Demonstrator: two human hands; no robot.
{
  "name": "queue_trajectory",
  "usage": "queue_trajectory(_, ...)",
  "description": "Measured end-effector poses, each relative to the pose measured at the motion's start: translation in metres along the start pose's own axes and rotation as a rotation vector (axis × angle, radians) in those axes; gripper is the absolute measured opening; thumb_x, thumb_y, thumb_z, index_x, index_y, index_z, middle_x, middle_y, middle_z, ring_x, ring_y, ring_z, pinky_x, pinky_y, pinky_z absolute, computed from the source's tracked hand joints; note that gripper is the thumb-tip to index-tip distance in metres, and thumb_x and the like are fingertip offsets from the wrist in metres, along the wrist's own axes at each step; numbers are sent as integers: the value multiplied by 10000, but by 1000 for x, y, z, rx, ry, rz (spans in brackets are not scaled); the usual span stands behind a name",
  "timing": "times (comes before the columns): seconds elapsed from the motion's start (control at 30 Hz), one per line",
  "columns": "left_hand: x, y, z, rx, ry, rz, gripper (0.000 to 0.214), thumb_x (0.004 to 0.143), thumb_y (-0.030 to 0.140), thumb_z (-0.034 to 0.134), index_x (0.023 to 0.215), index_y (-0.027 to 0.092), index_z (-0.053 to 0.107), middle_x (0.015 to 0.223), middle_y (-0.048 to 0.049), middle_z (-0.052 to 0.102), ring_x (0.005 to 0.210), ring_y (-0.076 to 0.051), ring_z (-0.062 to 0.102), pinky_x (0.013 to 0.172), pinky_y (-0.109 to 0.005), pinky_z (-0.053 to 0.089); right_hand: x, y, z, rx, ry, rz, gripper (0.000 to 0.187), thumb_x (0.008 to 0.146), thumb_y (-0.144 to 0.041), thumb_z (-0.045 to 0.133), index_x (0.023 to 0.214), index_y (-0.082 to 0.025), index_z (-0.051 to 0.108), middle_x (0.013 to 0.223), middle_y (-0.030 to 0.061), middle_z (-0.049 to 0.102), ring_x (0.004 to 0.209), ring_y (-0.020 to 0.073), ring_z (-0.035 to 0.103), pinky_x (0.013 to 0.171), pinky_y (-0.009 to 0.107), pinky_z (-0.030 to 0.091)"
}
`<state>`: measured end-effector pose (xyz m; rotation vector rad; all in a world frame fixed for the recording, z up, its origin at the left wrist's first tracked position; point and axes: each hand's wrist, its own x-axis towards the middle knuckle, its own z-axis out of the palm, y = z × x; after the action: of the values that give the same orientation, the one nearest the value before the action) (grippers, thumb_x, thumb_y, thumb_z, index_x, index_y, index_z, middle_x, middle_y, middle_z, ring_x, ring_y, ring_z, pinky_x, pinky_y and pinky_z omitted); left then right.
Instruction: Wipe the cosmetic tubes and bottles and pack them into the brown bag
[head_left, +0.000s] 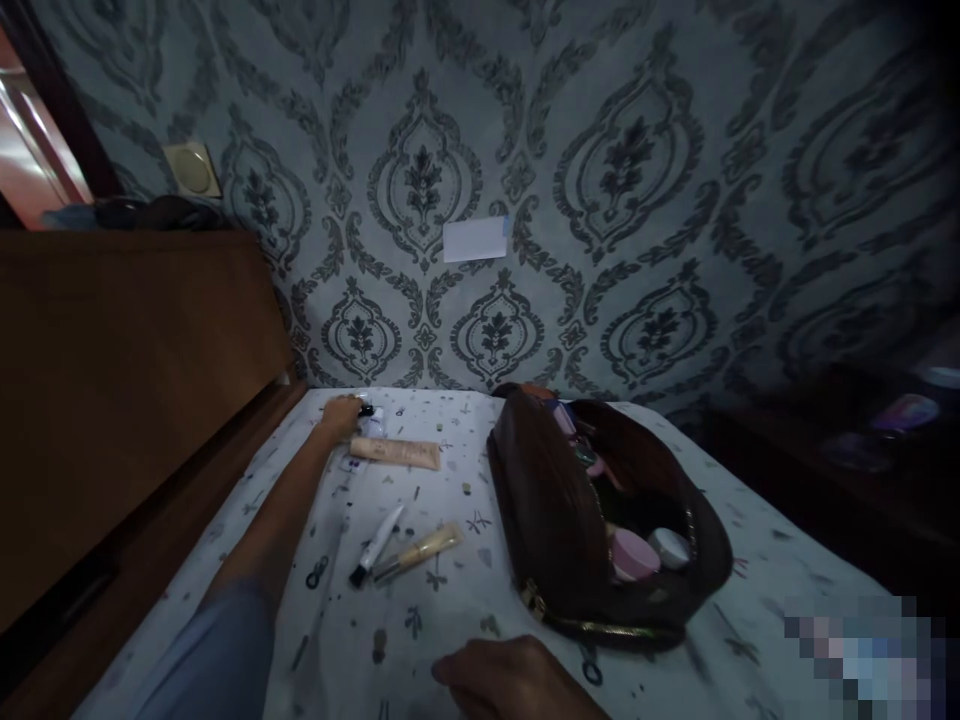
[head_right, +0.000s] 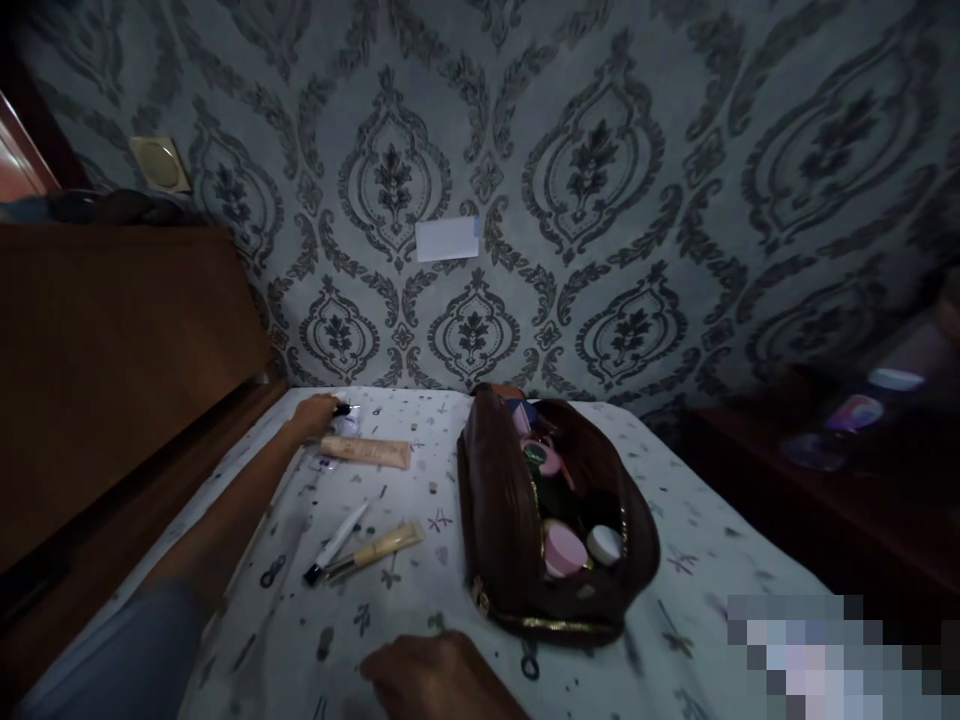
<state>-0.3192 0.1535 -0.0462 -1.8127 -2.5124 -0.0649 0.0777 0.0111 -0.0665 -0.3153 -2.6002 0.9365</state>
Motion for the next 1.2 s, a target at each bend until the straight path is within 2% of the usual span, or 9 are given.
queue_trajectory(0.13, 1, -6, 2, 7, -70, -31, 357, 940, 353, 615, 1247, 172, 587, 1273, -100, 604, 1099, -241, 621, 923, -464, 543, -1, 14, 20, 10, 86, 24, 349, 742, -119, 536, 954, -267, 771, 783, 55, 774, 651, 191, 710, 554, 240, 521)
queue_trajectory(0.3, -25, -20, -8, -57, -149, -130, 342, 940, 356, 618, 1223, 166, 596, 1225, -92, 624, 1046, -224, 639, 883, -437, 559, -3, -5, 11, 144, 82, 214, 296, 892, -241, 487, 1020, -218, 753, 845, 82, 768, 747, 209, 716, 724, 315, 558)
queue_trajectory(0.5, -93, -27, -32, -277, -7, -173, 286, 837, 419, 660, 873, 135, 658, 846, -72, 673, 873, -256, 655, 718, -320, 501, 4, -17, 12, 619, 64, 443, 298, 894, -364, 561, 1038, -145, 703, 705, 9, 641, 503, 102, 579, 497, 214, 428)
queue_trajectory(0.67, -175, 33, -40, -775, 133, -35, 486, 769, 613, 554, 891, 158, 677, 702, -8, 640, 635, -200, 600, 559, -269, 442, 10, 2, 42, 1056, 271, 418, 645, 716, -646, 733, 1149, -177, 643, 884, 33, 637, 717, 163, 672, 577, 258, 510)
queue_trajectory(0.77, -227, 92, -31, -1117, 54, 18, 485, 721, 618, 643, 907, 170, 675, 684, 2, 637, 598, -182, 581, 543, -258, 449, 13, 3, 51, 1196, 368, 400, 746, 680, -660, 767, 1268, -232, 603, 1040, 64, 644, 899, 213, 680, 706, 334, 561)
queue_trajectory(0.83, -254, 126, -22, -1157, 7, 83, 425, 776, 584, 615, 907, 182, 665, 711, -14, 658, 614, -196, 596, 559, -280, 482, 14, -3, 53, 1257, 391, 396, 709, 704, -632, 766, 1282, -255, 604, 1047, 57, 670, 936, 222, 670, 774, 367, 562)
queue_trajectory(0.9, -273, 150, -13, -1070, 117, 167, 349, 824, 520, 591, 932, 200, 681, 874, -61, 703, 827, -250, 653, 747, -341, 533, 13, -9, 54, 1302, 427, 384, 625, 731, -595, 763, 1238, -253, 632, 1009, 42, 698, 931, 217, 666, 821, 366, 547)
queue_trajectory(1.0, -285, 161, -4, -960, 223, 207, 340, 877, 485, 534, 1033, 221, 682, 1045, -106, 705, 1039, -302, 640, 920, -423, 504, 9, -12, 55, 1357, 458, 385, 609, 737, -579, 763, 1224, -241, 628, 927, 25, 706, 818, 188, 665, 739, 313, 534)
queue_trajectory(1.2, -285, 156, -6, -960, 257, 78, 445, 922, 514, 471, 1229, 209, 574, 1211, -132, 649, 1159, -322, 606, 995, -483, 469, 3, -9, 54, 1327, 414, 356, 682, 675, -563, 818, 1221, -220, 597, 778, -23, 650, 593, 100, 561, 531, 201, 442)
